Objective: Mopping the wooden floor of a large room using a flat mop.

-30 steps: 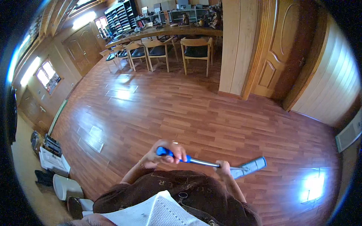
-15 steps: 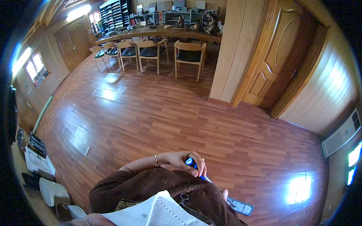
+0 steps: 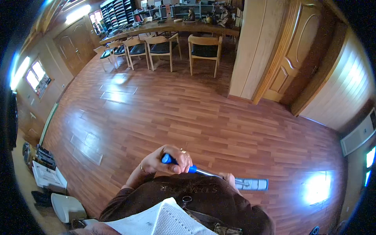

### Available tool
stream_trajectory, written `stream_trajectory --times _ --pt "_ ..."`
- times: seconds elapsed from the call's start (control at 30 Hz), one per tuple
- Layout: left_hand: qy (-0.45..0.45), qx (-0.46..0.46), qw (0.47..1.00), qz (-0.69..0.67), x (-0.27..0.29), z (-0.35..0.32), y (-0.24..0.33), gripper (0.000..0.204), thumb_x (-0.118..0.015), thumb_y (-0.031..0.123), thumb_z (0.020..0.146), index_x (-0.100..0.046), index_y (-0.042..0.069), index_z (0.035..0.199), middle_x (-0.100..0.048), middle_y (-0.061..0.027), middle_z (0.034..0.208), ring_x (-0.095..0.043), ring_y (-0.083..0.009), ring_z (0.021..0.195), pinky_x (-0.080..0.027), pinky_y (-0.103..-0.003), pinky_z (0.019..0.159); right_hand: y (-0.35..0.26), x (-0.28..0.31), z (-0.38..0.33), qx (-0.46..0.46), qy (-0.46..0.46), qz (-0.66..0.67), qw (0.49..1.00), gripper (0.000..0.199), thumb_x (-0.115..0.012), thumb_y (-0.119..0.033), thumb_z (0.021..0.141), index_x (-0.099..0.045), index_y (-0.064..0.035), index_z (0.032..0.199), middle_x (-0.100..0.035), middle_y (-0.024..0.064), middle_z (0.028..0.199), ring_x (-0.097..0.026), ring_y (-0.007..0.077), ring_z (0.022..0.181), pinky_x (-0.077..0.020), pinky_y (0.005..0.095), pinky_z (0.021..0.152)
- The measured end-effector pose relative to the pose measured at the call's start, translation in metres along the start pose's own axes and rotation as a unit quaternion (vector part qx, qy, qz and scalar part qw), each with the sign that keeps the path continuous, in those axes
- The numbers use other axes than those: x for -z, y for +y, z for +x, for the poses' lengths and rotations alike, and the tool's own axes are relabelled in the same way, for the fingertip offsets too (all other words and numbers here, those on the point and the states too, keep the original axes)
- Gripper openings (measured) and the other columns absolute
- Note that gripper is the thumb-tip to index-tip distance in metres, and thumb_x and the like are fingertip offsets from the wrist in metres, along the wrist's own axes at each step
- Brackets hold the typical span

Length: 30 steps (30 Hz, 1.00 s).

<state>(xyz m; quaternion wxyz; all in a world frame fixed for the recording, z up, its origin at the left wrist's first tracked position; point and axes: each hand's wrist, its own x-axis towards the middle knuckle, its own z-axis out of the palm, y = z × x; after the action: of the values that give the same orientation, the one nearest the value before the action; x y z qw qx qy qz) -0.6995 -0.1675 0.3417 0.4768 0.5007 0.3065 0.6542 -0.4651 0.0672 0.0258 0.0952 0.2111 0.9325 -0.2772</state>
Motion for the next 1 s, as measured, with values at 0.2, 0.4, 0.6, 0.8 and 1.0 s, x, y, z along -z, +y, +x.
stream_trajectory --times 0.2,0.4,0.6,0.8,1.0 --pt "0.06 -0.001 0.993 0.1 -0.008 -0.042 0.019 0.01 -0.069 0.008 0.082 -0.062 0.001 0.079 -0.063 -0.0087 0.077 -0.059 -0.0228 0.079 -0.045 -0.038 0.083 -0.061 0.046 0.058 0.221 -0.006 0.19 0.957 0.017 -0.069 -0.015 0.068 -0.059 -0.0088 0.079 -0.06 0.0161 0.075 -0.06 0.0383 0.073 -0.0454 0.0434 0.061" --pt "0.166 -0.032 0.95 0.262 -0.014 -0.063 0.029 0.007 -0.068 0.004 0.08 -0.062 0.002 0.084 -0.063 -0.0104 0.082 -0.06 -0.0278 0.082 -0.045 -0.039 0.083 -0.098 0.033 0.151 0.273 -0.048 0.119 0.953 0.021 -0.067 -0.021 0.071 -0.053 -0.0068 0.064 -0.057 0.0173 0.071 -0.057 0.0391 0.072 -0.0434 0.0443 0.06" --pt "0.273 -0.053 0.886 0.372 -0.007 -0.063 0.03 0.01 -0.068 0.004 0.079 -0.062 0.002 0.086 -0.061 -0.012 0.084 -0.059 -0.0282 0.082 -0.046 -0.038 0.08 -0.15 0.0 0.265 0.454 0.018 0.016 0.89 0.026 -0.071 -0.029 0.078 -0.057 -0.0095 0.068 -0.059 0.011 0.071 -0.059 0.0329 0.072 -0.0444 0.0429 0.063" --pt "0.389 -0.004 0.804 0.449 -0.001 -0.052 0.023 0.011 -0.07 0.004 0.078 -0.06 0.004 0.081 -0.061 -0.01 0.079 -0.06 -0.028 0.077 -0.047 -0.038 0.078 -0.22 -0.021 0.325 0.503 -0.002 -0.014 0.864 0.024 -0.072 -0.03 0.073 -0.059 -0.0106 0.067 -0.062 0.0092 0.075 -0.061 0.0306 0.074 -0.047 0.0427 0.065" --pt "0.474 0.018 0.724 0.501 -0.007 -0.034 0.005 0.014 -0.072 0.005 0.076 -0.058 0.005 0.078 -0.061 -0.0089 0.077 -0.061 -0.028 0.076 -0.047 -0.038 0.076 -0.282 -0.058 0.355 0.534 -0.178 -0.002 0.826 0.031 -0.074 -0.036 0.067 -0.06 -0.0096 0.071 -0.062 0.0135 0.073 -0.061 0.0329 0.071 -0.0453 0.0448 0.062"
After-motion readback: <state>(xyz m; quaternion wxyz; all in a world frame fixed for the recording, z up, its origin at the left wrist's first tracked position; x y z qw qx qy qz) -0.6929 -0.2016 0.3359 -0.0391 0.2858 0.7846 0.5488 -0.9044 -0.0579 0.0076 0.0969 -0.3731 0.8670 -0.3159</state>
